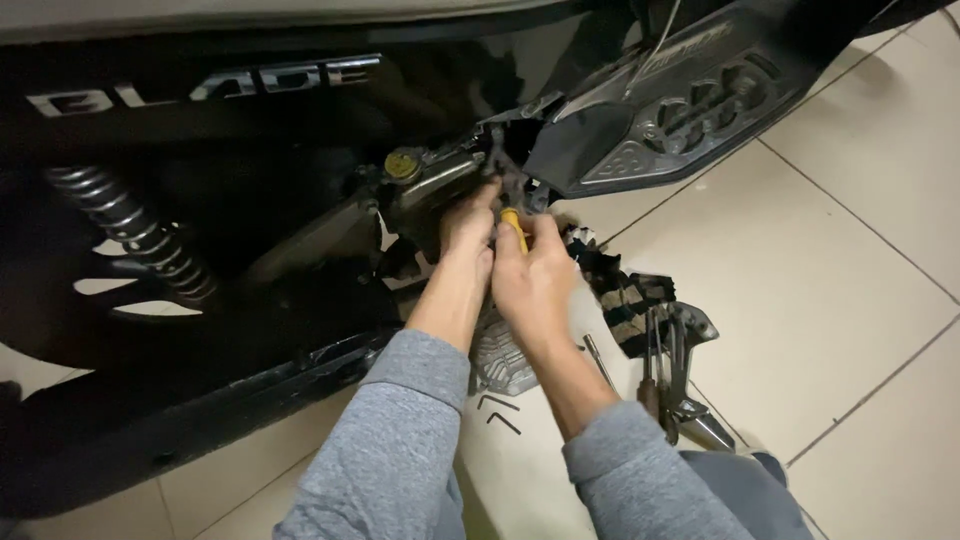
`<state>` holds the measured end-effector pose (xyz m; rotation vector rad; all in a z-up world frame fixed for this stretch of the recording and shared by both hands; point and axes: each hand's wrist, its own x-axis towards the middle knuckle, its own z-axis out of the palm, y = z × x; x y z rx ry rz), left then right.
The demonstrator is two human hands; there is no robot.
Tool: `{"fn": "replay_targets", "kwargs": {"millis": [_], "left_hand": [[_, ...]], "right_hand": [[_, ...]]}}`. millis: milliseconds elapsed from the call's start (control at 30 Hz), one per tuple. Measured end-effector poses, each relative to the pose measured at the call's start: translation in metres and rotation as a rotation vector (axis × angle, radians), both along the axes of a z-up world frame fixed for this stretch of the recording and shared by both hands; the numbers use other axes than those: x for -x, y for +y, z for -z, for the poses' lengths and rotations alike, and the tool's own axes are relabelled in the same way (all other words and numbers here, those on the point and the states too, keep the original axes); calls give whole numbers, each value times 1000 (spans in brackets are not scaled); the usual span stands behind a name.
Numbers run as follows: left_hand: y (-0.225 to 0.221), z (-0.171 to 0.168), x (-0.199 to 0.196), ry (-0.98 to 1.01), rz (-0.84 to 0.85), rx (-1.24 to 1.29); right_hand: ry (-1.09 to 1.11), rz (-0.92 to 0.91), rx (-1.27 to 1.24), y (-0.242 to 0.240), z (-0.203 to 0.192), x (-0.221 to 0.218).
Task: Cleaning and maintaining motorcycle engine parts using a cloth and a screwdriver
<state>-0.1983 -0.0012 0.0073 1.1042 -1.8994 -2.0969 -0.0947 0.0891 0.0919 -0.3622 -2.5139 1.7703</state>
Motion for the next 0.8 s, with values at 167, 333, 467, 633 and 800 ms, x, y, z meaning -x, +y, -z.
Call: {"fn": "replay_targets", "kwargs": {"millis": [167, 333, 467, 633, 800], "left_hand": [[5, -31, -18, -100, -1, 51], [3, -17, -14, -33, -50, 46], [-4, -5, -9, 43, -97, 44], [2, -32, -20, 6, -65, 100], [-27, 17, -4, -73, 39, 203]], "right_hand": [[-100, -55, -22, 4, -5, 9], [-172, -40, 27, 6, -10, 19], [-286, -49, 143, 13, -34, 18], [-290, -128, -18, 16, -26, 22], [-139, -163, -99, 5, -13, 16]]}}
